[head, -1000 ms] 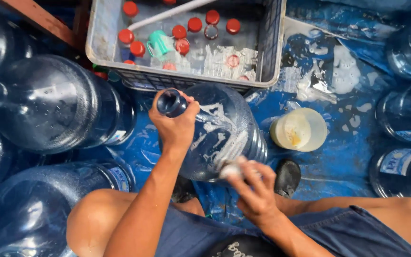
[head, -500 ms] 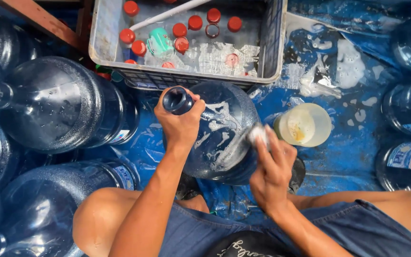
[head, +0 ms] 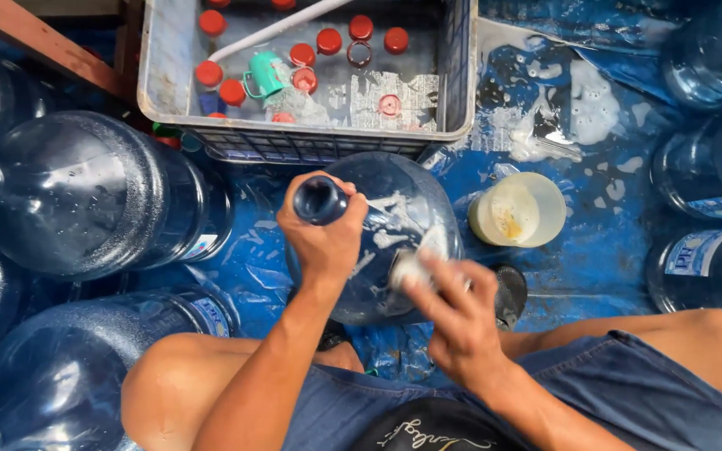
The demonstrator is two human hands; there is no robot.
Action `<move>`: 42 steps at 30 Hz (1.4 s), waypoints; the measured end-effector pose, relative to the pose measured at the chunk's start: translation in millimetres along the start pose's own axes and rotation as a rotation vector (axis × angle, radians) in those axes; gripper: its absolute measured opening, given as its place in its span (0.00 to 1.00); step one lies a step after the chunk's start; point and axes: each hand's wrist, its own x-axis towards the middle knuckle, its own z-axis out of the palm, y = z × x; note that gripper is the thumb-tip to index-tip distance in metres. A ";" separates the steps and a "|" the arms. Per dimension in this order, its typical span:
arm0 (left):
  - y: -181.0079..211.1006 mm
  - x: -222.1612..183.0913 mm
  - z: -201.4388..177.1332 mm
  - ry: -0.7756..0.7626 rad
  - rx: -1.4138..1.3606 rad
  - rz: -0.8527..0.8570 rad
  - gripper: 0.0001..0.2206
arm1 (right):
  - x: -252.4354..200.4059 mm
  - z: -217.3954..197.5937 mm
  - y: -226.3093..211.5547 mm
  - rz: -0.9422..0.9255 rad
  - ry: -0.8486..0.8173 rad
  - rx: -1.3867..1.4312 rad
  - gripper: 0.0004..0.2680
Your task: Scrubbing the exterior of large plastic water jugs with a sponge and soapy water.
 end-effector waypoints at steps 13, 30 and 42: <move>5.1 2.3 -16.7 -0.185 -0.079 -0.055 0.12 | -1.6 -24.4 -16.1 -0.071 -0.285 0.028 0.24; 11.9 -3.6 -8.9 -0.307 -0.125 -0.027 0.12 | 46.3 -16.3 12.2 0.266 -0.120 -0.159 0.24; 5.1 -3.8 -4.3 -0.143 -0.080 0.025 0.11 | 37.2 -10.9 3.3 0.011 -0.057 -0.285 0.24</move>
